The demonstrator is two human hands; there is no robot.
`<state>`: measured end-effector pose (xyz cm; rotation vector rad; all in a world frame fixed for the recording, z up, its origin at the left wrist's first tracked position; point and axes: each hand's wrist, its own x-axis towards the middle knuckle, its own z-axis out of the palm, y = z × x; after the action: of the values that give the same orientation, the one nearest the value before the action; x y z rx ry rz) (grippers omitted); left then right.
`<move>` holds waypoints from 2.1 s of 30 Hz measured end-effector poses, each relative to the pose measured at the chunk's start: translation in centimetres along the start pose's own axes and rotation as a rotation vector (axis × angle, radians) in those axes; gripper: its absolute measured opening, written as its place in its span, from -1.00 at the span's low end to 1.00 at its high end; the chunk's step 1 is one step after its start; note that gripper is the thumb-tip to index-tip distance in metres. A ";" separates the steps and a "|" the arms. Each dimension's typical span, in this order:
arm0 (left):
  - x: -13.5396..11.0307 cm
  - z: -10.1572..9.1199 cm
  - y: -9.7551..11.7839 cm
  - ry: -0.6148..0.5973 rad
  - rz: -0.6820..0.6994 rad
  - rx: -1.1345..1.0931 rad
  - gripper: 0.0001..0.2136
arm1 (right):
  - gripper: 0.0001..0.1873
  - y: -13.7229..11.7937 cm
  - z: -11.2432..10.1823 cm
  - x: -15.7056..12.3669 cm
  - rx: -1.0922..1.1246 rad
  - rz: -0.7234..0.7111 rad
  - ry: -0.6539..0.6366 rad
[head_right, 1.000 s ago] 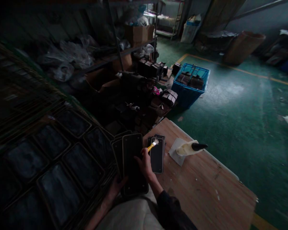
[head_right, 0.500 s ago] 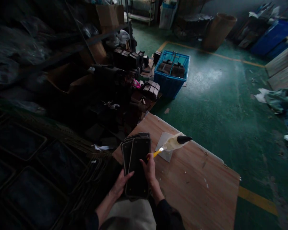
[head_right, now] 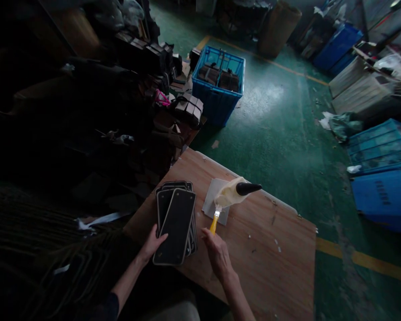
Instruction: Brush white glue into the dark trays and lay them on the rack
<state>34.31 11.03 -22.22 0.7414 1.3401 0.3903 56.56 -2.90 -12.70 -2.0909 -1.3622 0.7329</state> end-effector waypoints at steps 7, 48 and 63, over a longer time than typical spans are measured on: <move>-0.8 -0.6 -2.9 0.311 0.394 0.560 -0.64 | -0.57 0.7 -5.0 0.5 -0.164 0.202 0.111; -3.4 -2.6 -4.2 -0.011 -0.066 0.235 -0.60 | -0.56 4.8 -3.4 3.2 0.070 0.370 0.392; -3.5 -3.2 -6.0 -0.108 -0.119 0.258 -0.68 | -0.72 6.4 -0.7 3.4 1.082 0.788 0.948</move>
<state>29.51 5.34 -23.88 0.8778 1.3386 0.0811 62.26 -2.03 -17.10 -1.5565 0.3865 0.4393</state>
